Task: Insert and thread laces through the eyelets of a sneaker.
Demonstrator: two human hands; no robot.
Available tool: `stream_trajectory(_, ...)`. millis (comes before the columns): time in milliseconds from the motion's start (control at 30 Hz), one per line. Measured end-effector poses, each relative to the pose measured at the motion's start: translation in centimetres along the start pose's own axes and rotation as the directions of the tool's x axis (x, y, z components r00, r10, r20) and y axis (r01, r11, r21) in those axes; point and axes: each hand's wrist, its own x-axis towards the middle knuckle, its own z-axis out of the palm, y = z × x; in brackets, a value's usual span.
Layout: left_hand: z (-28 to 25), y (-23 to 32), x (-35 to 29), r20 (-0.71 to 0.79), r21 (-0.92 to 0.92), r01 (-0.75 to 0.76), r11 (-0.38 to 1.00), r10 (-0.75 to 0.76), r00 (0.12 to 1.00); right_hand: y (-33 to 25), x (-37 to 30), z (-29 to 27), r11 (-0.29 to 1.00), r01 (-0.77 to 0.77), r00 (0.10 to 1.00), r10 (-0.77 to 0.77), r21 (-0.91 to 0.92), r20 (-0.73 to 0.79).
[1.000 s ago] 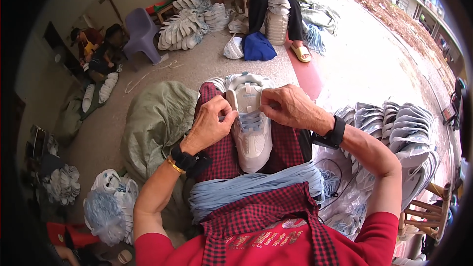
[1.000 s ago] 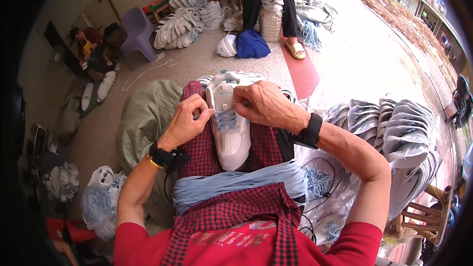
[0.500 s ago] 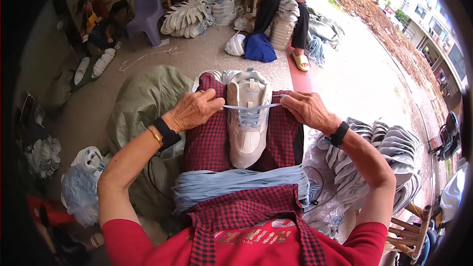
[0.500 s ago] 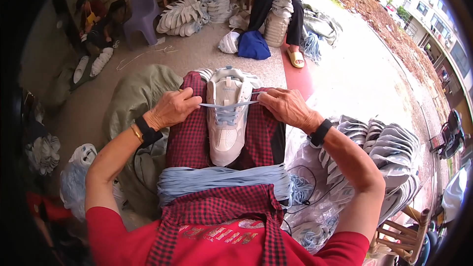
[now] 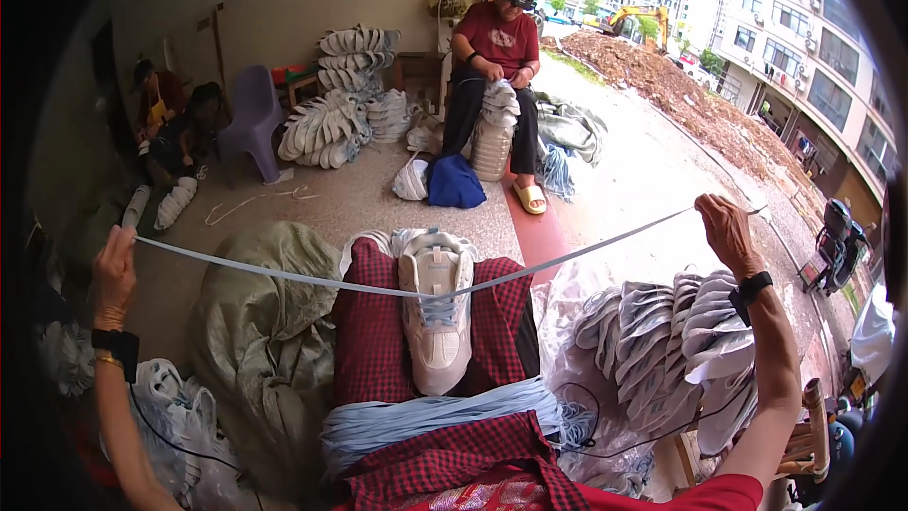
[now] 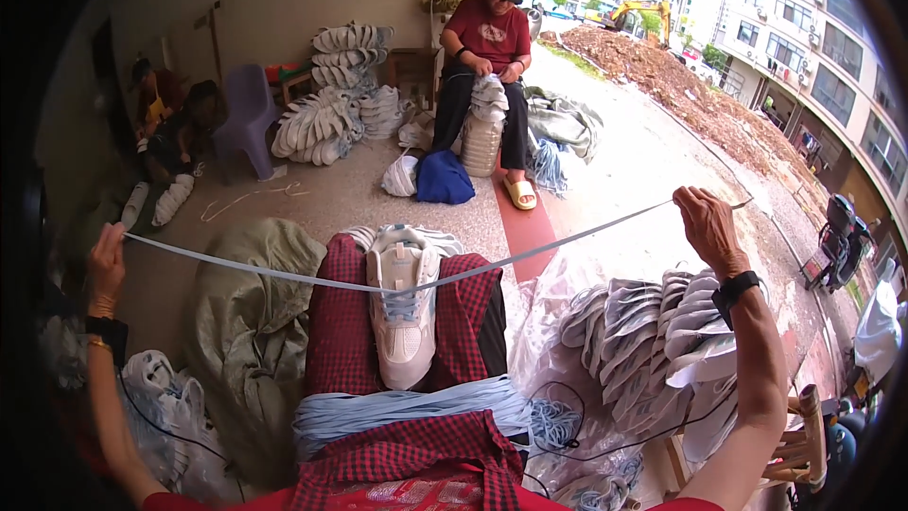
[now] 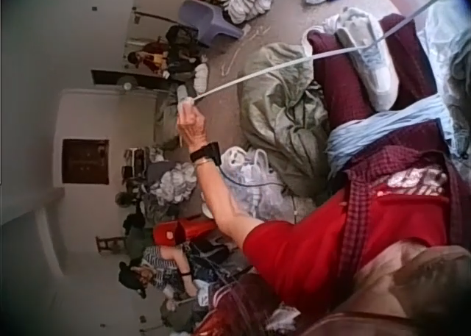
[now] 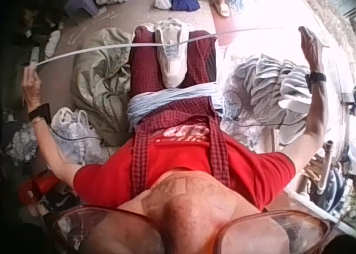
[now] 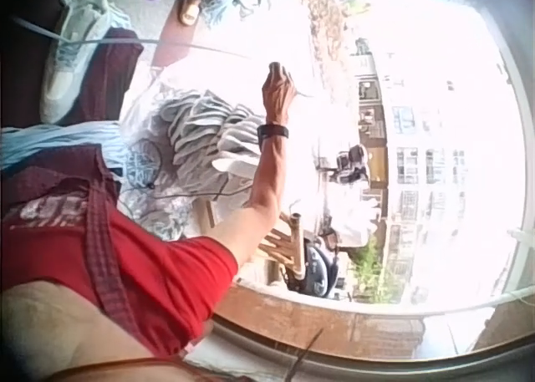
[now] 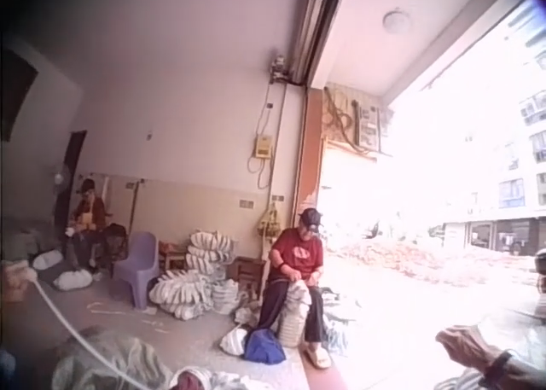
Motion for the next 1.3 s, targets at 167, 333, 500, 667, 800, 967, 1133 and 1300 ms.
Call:
stream_trajectory(167,-8.7,-9.1,-2.6,-0.082,0.215,0.123,0.969,-0.107,0.991,3.1,-2.7,-4.7,0.976,-0.175,0.983,0.165,-0.129,-0.084)
stream_trajectory(333,-12.4,-7.5,-1.8,-0.246,0.275,0.164,0.947,-0.095,0.965,5.8,-4.2,-7.3,0.858,-0.318,0.936,0.216,-0.403,-0.279)
stream_trajectory(500,-12.6,0.3,-1.9,-0.496,-0.177,0.301,0.937,-0.349,0.795,4.7,-5.0,-6.6,0.843,-0.496,0.652,0.203,-0.209,-0.730)
stream_trajectory(667,-7.0,15.4,3.5,-0.397,-0.787,0.312,0.532,-0.824,0.404,-5.0,-3.8,4.3,0.594,-0.185,0.527,0.733,0.783,-0.431)
stream_trajectory(800,0.0,27.2,6.5,0.154,-0.947,0.313,0.066,-0.764,0.626,-19.1,-0.6,8.9,0.078,-0.152,0.866,0.492,0.985,0.095)
stream_trajectory(967,5.1,37.7,6.1,0.513,-0.853,0.453,-0.259,-0.260,0.818,-28.7,3.3,12.9,-0.072,-0.160,0.984,0.067,0.985,0.165)
stream_trajectory(1133,7.5,41.2,5.3,0.587,-0.789,0.521,-0.326,-0.147,0.796,-29.2,3.7,12.7,0.148,-0.327,0.942,-0.023,0.933,0.334)
stream_trajectory(1300,8.0,41.9,4.8,0.589,-0.794,0.531,-0.296,-0.154,0.794,-29.2,3.2,14.0,0.060,-0.334,0.942,-0.009,0.940,0.336)
